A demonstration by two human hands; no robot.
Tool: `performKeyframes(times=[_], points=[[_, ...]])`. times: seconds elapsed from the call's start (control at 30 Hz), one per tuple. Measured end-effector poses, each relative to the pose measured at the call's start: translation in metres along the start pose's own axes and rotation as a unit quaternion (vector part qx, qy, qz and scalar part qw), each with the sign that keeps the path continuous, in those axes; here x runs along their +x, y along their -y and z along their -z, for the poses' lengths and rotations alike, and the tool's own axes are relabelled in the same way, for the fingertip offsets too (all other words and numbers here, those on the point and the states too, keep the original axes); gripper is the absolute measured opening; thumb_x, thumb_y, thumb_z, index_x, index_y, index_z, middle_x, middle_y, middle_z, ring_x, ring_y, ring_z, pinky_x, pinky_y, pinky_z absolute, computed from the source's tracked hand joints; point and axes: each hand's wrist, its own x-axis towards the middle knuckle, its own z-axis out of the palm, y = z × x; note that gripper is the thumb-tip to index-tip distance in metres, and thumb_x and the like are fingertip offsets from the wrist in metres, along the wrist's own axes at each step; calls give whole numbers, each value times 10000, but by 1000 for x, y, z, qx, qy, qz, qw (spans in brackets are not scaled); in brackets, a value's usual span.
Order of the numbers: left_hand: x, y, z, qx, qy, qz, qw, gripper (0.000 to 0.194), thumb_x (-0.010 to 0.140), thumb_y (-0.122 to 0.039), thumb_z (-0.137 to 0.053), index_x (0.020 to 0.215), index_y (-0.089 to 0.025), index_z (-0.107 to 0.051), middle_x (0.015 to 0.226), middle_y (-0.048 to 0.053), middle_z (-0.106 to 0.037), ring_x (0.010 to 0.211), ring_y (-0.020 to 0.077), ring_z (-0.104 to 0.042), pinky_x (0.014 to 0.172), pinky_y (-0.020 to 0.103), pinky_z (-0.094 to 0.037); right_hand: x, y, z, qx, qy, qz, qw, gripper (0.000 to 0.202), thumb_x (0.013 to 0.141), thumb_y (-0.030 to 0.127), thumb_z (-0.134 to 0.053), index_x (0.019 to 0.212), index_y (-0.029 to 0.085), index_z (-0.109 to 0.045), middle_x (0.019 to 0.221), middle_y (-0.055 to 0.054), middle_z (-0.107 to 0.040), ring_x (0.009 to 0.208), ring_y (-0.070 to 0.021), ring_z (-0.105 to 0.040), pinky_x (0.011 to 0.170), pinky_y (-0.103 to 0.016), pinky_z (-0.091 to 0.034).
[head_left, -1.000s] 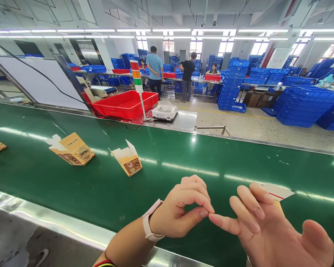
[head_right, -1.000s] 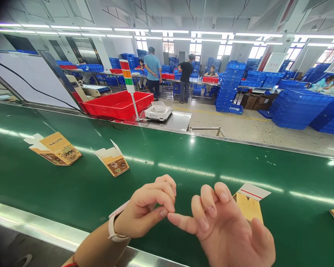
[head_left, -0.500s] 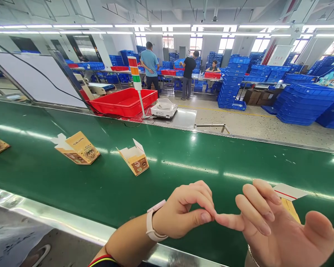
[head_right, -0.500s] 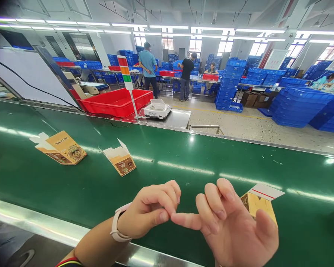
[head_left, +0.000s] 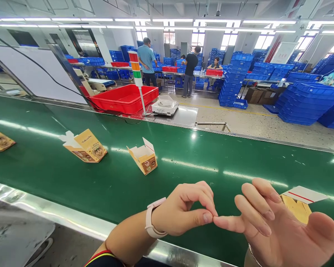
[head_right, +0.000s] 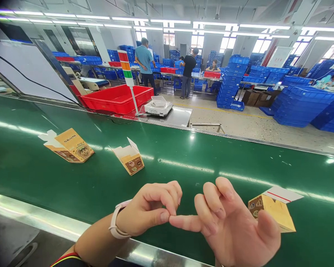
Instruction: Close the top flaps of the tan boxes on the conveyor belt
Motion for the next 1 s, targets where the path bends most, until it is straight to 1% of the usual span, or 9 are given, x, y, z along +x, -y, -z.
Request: performKeyframes(times=[0.23, 0.37, 0.53, 0.67, 0.8, 0.9, 1.0], points=[[0, -4, 1, 11, 6, 5, 1000, 265, 878, -356, -658, 688, -172, -659, 610, 36, -581, 697, 154, -500, 673, 307, -438, 2, 1, -3, 3, 0, -1, 1000, 359, 718, 412, -703, 733, 242, -387, 662, 81, -339, 488, -76, -281, 728, -624, -578], [1, -5, 1, 13, 14, 8, 1000, 274, 878, -364, -655, 682, -172, -655, 606, 39, -585, 695, 157, -500, 672, 313, -437, 1, 2, -2, 10, 7, -18, 1000, 372, 722, 403, -703, 724, 243, -367, 658, 87, -312, 484, -72, -269, 756, -590, -584], [1, -6, 1, 8, 17, 8, 1000, 260, 880, -342, -653, 683, -172, -648, 612, 37, -586, 699, 156, -498, 677, 308, -432, 1, 0, -1, 11, 19, -13, 1000, 342, 735, 442, -687, 756, 245, -409, 670, 91, -304, 479, -64, -233, 796, -565, -583], [1, -7, 0, 14, 22, 10, 1000, 270, 886, -344, -642, 676, -174, -631, 604, 32, -575, 690, 154, -490, 679, 309, -431, 1, 0, -2, 11, 15, -17, 1000, 320, 737, 428, -694, 770, 241, -436, 676, 89, -312, 484, -62, -233, 822, -567, -573], [0, -8, 0, 29, 21, 24, 999, 298, 890, -372, -625, 668, -172, -619, 605, 37, -576, 681, 157, -497, 675, 317, -438, 1, 2, 0, 15, 13, -21, 1000, 324, 734, 427, -708, 778, 239, -448, 686, 82, -345, 496, -68, -257, 813, -601, -565], [0, -8, 0, 37, 23, 29, 999, 304, 893, -376, -615, 669, -170, -612, 610, 41, -578, 686, 157, -501, 667, 312, -435, 0, 3, 1, 21, 15, -31, 999, 326, 733, 422, -705, 774, 240, -438, 707, 69, -381, 518, -82, -322, 829, -607, -558], [1, -10, 3, 55, 36, 16, 998, 288, 904, -356, -600, 682, -171, -606, 612, 37, -580, 674, 152, -495, 667, 308, -431, -1, 3, 2, 23, 14, -36, 999, 332, 729, 436, -703, 772, 244, -435, 723, 57, -412, 545, -104, -384, 855, -614, -544]])
